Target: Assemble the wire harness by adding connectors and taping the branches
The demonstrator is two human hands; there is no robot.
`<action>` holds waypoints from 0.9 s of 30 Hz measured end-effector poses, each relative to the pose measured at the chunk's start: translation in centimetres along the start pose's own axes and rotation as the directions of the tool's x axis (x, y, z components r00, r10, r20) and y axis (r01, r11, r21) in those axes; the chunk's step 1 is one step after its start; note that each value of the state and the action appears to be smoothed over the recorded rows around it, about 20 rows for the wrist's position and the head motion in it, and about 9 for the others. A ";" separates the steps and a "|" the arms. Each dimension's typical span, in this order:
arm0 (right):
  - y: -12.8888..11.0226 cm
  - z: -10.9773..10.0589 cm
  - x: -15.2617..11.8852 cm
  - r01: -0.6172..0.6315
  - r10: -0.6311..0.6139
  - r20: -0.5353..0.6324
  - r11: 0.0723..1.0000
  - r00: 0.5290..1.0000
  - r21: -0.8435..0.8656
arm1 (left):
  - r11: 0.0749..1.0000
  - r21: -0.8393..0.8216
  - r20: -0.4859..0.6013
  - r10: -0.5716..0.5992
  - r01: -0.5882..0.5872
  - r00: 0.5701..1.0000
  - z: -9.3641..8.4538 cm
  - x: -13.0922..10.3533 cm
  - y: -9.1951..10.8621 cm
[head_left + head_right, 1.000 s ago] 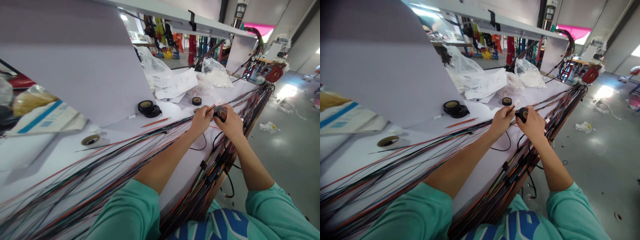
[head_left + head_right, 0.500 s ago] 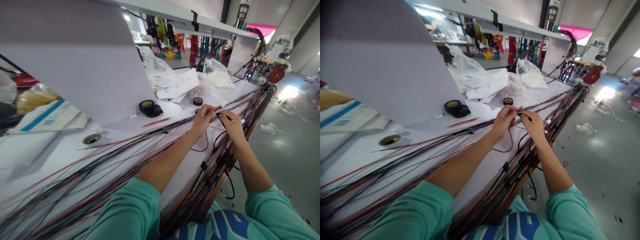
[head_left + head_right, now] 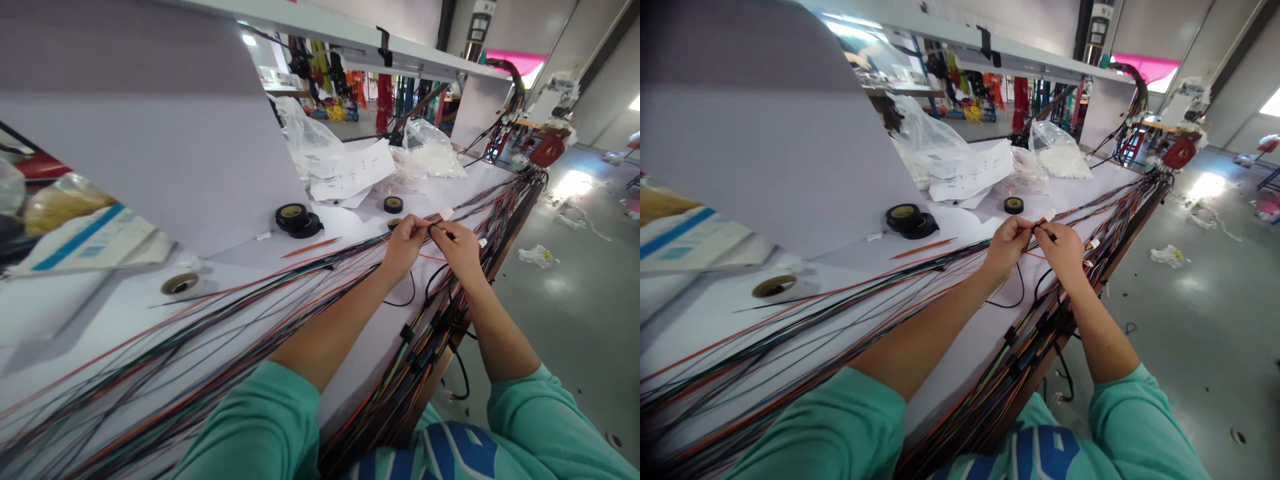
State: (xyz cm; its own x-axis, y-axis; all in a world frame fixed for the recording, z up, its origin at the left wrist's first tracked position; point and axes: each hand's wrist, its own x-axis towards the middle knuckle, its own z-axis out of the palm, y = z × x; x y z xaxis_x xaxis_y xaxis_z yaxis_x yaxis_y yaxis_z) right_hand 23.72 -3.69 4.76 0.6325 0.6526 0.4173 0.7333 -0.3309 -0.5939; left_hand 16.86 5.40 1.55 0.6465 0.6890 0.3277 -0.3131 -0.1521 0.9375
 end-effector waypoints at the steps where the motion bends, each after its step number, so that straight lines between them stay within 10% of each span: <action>1: 0.0 0.0 0.0 -0.008 0.008 0.006 1.000 1.000 -0.009 | 0.999 -0.044 0.017 -0.020 0.021 1.000 0.0 -0.1 0.2; 14: -0.8 -0.8 -0.5 0.151 -0.123 0.092 0.894 0.988 -0.423 | 0.973 -0.164 0.015 -0.162 0.162 0.987 -0.3 -0.1 1.7; 24: 0.4 0.1 0.4 0.198 -0.222 -0.030 0.916 0.975 -0.349 | 0.868 -0.344 0.145 -0.328 0.359 0.933 -0.8 0.6 2.2; 27: 1.0 0.9 1.3 0.272 -0.291 -0.070 0.941 0.954 -0.202 | 0.766 -0.386 0.316 -0.414 0.514 0.854 -1.6 1.1 2.2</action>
State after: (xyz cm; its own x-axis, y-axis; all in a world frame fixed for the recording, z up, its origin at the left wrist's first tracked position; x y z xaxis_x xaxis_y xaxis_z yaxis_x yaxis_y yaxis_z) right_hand 25.00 -2.56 4.06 0.4075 0.6711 0.6193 0.9124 -0.2715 -0.3062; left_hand 15.79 6.98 3.83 0.9011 0.4277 -0.0708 -0.1763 0.5108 0.8414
